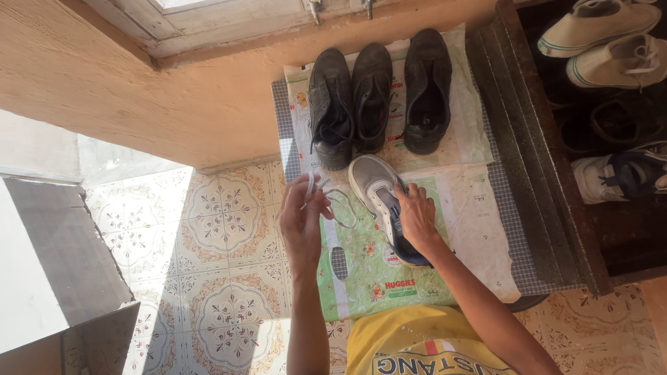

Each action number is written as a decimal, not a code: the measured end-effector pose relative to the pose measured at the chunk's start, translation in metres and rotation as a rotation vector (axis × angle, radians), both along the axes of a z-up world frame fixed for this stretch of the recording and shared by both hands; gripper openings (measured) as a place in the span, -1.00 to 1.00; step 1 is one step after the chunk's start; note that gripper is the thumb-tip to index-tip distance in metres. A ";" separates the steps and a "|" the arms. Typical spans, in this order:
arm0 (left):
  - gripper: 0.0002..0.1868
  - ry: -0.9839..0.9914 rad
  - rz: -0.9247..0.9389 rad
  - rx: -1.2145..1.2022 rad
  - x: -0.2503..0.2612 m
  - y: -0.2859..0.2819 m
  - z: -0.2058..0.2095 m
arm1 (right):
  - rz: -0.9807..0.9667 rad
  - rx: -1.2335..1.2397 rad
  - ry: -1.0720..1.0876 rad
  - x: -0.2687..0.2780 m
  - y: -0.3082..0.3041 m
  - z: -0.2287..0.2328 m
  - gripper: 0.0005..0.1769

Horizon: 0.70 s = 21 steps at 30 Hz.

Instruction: The person unlaces and relaces multiple pairs of shoes one at a time. They remove the laces from each shoe, then rethread and tie them back on the same shoes.

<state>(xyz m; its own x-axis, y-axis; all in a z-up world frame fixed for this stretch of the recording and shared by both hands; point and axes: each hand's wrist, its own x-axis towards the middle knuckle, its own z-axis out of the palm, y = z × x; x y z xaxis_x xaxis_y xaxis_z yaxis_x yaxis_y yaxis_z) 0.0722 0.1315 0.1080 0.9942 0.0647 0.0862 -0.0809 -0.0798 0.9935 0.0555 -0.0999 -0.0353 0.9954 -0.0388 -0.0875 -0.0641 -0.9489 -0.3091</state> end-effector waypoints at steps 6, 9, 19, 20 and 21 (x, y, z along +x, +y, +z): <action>-0.83 0.017 -0.399 0.095 -0.021 -0.044 0.057 | 0.036 0.629 0.034 -0.006 -0.035 0.052 -0.28; -0.82 0.127 -0.517 -0.073 -0.044 -0.063 0.038 | -0.105 1.053 0.070 -0.029 -0.049 0.089 -0.20; -0.55 -0.300 -0.538 0.764 -0.089 -0.122 -0.061 | 0.087 0.626 -0.011 -0.065 -0.034 0.106 -0.69; -0.56 -0.255 -0.564 0.743 -0.093 -0.118 -0.058 | 0.030 0.637 0.133 -0.070 -0.036 0.098 -0.70; -0.57 -0.210 -0.590 0.721 -0.099 -0.110 -0.053 | -0.027 0.646 0.276 -0.076 -0.039 0.088 -0.71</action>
